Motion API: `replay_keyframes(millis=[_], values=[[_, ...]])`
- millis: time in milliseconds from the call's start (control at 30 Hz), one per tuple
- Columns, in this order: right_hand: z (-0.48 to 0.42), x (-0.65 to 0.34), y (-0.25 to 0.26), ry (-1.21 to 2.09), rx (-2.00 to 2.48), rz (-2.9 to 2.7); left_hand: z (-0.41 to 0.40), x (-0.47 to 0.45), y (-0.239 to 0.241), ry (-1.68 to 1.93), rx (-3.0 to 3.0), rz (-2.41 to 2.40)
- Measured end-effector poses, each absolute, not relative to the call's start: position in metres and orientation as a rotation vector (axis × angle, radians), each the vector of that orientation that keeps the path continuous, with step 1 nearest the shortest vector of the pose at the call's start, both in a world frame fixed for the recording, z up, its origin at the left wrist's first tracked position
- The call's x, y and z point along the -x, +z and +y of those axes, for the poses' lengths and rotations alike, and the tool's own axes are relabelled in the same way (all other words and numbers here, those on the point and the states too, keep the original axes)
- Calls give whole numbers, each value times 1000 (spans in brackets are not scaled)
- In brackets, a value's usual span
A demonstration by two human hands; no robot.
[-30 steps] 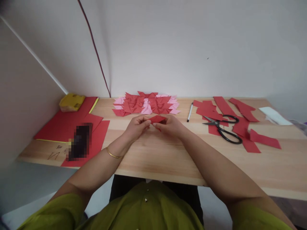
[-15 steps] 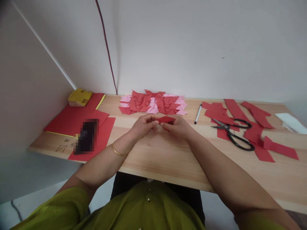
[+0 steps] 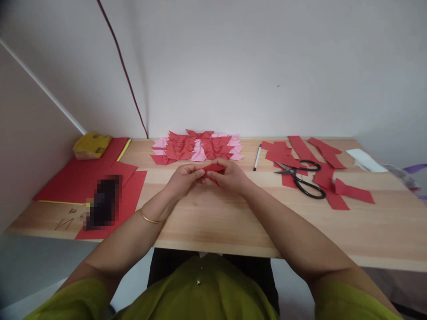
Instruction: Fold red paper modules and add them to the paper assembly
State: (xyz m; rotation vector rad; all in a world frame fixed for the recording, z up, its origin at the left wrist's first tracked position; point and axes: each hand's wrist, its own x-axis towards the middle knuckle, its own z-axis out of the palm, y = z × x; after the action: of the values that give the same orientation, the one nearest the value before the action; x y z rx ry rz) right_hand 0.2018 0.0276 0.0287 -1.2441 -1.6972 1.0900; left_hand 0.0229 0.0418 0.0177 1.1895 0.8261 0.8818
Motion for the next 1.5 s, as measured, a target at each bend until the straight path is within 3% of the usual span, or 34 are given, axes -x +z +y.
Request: replay_keyframes(millis=[533, 933, 1500], values=[[26, -196, 27, 1083, 1085, -1645, 39, -29, 17, 957, -1052, 860], [28, -197, 23, 1421, 803, -1529, 38, -30, 21, 955, -935, 758], [37, -212, 20, 1366, 1019, -1618, 37, -19, 30, 798, -1277, 887]])
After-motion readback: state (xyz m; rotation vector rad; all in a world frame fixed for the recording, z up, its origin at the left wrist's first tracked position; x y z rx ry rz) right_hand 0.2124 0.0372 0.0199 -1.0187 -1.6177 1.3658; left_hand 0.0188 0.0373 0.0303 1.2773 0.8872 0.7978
